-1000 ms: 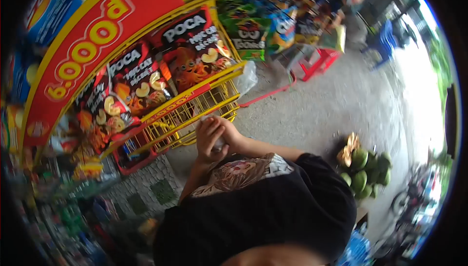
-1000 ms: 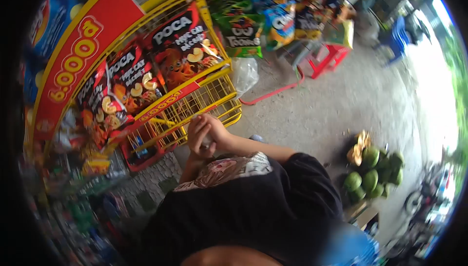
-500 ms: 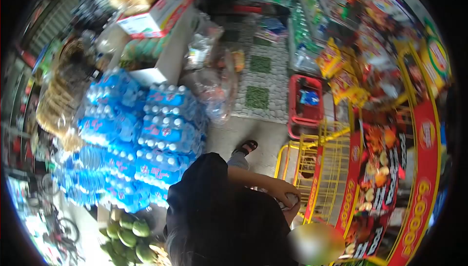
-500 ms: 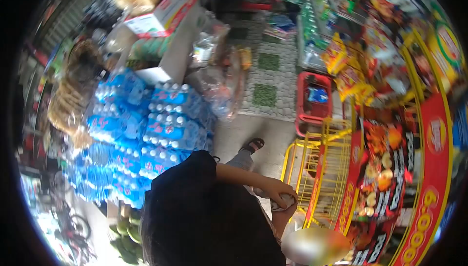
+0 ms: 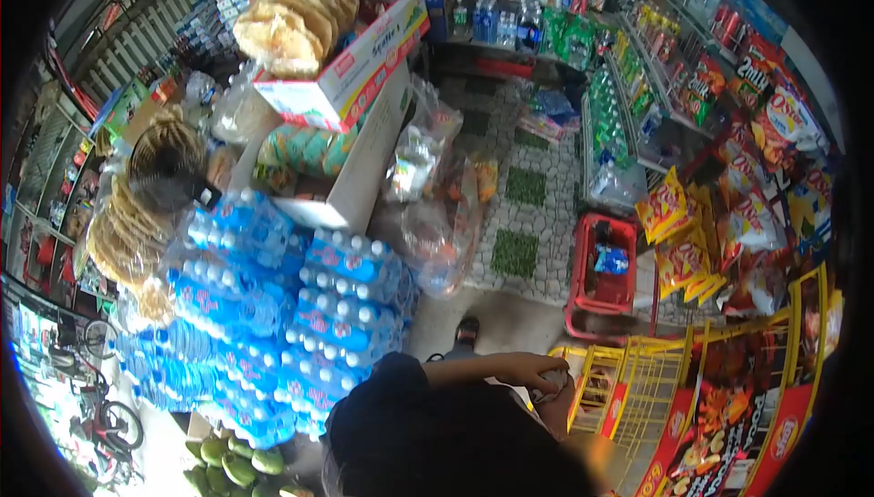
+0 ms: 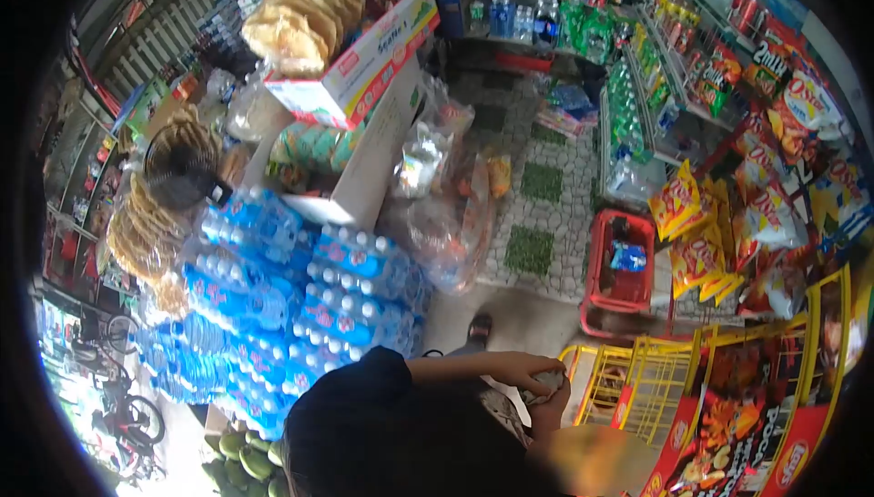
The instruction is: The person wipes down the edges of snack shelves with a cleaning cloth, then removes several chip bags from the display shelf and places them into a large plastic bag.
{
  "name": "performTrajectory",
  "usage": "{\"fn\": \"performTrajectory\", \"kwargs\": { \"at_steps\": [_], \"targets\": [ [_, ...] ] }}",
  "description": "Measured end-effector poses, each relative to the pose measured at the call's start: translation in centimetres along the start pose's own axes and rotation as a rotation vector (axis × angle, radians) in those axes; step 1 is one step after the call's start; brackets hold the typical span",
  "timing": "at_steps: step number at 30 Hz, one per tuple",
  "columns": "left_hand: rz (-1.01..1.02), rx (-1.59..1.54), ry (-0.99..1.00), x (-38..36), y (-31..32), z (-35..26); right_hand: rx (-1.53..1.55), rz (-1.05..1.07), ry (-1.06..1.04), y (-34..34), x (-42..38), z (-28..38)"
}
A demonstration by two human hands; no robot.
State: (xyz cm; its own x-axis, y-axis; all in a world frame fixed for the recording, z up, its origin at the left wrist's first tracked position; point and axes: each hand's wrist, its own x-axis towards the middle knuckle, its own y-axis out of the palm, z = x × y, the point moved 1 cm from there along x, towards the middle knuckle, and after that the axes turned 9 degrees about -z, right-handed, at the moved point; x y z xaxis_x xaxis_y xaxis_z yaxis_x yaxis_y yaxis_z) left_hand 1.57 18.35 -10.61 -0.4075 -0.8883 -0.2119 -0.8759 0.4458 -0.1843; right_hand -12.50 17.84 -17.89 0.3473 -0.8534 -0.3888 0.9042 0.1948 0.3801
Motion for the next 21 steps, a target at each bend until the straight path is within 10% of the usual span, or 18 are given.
{"fn": "performTrajectory", "kwargs": {
  "at_steps": [2, 6, 11, 14, 17, 19, 21],
  "targets": [
    [-0.024, 0.059, -0.049, 0.6, -3.8, 0.8, 0.637, -0.184, 0.365, 2.8, 3.3, 0.9],
    [-0.593, -0.042, 0.087, 2.2, -10.0, 6.1, 0.142, -0.344, 0.201, 11.8, 8.3, 5.8],
    [-0.728, -0.592, -0.277, -1.4, -15.6, 2.9, 0.165, 0.141, 0.246, 16.5, 15.6, 0.6],
    [-0.892, -0.380, -0.156, -3.5, -17.0, 6.6, -0.357, 0.349, -0.228, 20.0, 16.7, 0.8],
    [-1.136, 0.278, 0.142, -5.8, -17.6, 9.6, -0.229, 0.211, 0.324, 21.2, 20.5, -2.5],
    [-0.899, 0.301, -0.414, -8.1, -18.3, 8.5, -0.346, 0.292, 0.234, 20.8, 23.3, -5.5],
    [-0.867, 0.345, -0.565, -9.5, -17.1, 12.2, -0.426, 0.413, 0.148, 22.6, 24.9, -4.8]
  ]
}}
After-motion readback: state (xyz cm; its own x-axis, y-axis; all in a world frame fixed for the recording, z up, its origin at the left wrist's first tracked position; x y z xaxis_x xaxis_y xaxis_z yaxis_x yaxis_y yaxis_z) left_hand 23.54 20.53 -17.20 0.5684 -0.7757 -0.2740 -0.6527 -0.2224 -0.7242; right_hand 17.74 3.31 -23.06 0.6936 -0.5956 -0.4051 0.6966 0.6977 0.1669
